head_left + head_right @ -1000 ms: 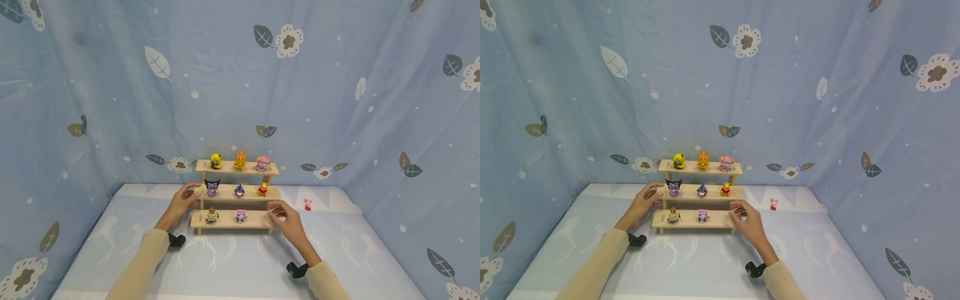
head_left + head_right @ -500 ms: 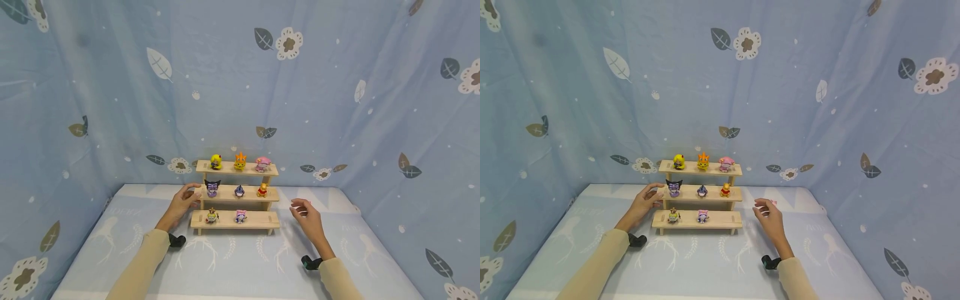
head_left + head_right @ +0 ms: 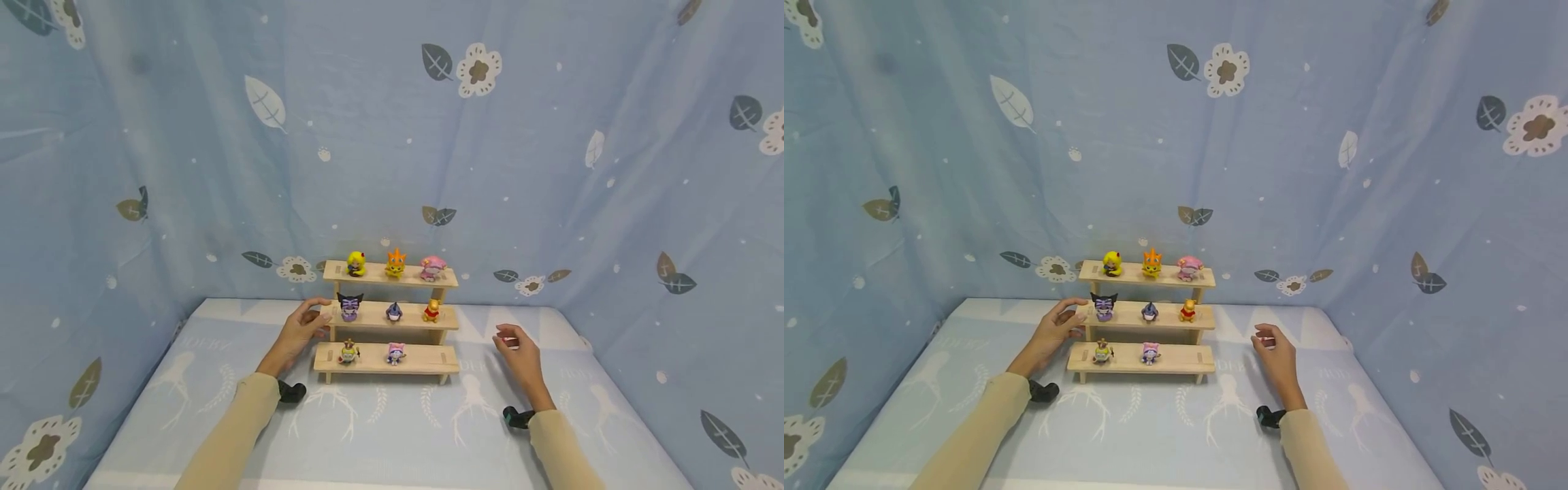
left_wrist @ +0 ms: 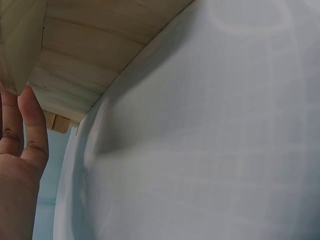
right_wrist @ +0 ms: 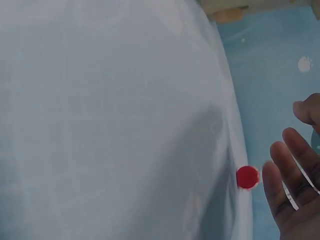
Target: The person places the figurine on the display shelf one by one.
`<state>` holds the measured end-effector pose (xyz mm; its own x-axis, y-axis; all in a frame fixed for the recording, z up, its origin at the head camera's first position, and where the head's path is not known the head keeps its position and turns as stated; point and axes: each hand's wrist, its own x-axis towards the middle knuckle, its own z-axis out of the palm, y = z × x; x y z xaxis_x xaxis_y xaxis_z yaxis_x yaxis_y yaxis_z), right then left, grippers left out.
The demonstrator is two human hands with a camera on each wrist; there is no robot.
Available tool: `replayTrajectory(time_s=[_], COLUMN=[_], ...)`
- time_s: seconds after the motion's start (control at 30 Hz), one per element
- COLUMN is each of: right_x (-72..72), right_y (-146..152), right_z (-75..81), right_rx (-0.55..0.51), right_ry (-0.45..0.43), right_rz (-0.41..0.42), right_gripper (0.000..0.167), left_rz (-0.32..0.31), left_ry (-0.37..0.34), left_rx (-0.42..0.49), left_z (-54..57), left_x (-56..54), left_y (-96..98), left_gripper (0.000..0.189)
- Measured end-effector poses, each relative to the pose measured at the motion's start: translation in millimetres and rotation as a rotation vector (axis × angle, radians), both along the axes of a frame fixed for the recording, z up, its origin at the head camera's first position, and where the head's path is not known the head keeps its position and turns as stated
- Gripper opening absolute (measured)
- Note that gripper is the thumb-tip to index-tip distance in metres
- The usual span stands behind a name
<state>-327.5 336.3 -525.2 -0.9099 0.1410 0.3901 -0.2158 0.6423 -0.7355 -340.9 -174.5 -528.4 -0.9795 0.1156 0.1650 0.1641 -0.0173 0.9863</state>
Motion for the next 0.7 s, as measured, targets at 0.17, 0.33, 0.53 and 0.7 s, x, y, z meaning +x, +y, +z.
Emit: replayTrajectory(time_s=[0.17,0.33,0.53,0.7], right_x=[-5.7,-11.6,-18.1,-24.5], right_y=[8.6,12.7,15.0,17.6], right_z=[-3.5,-4.1,-3.0,-5.7], right_rx=[-0.037,-0.054,-0.107,-0.203], right_ry=[-0.069,-0.092,-0.155,-0.259], right_rz=[-0.041,-0.065,-0.127,-0.168], right_gripper=[0.031,0.034,0.042,0.052], left_rz=[0.000,0.004,-0.002,0.011], left_ry=[-0.002,0.002,0.004,0.008], left_rx=[0.003,0.001,0.000,-0.008], left_z=[0.4,0.5,1.4,0.6], left_x=[-0.1,-0.4,-0.9,-0.2], left_y=[0.0,0.6,2.3,2.3], left_gripper=[0.050,0.050,0.051,0.049])
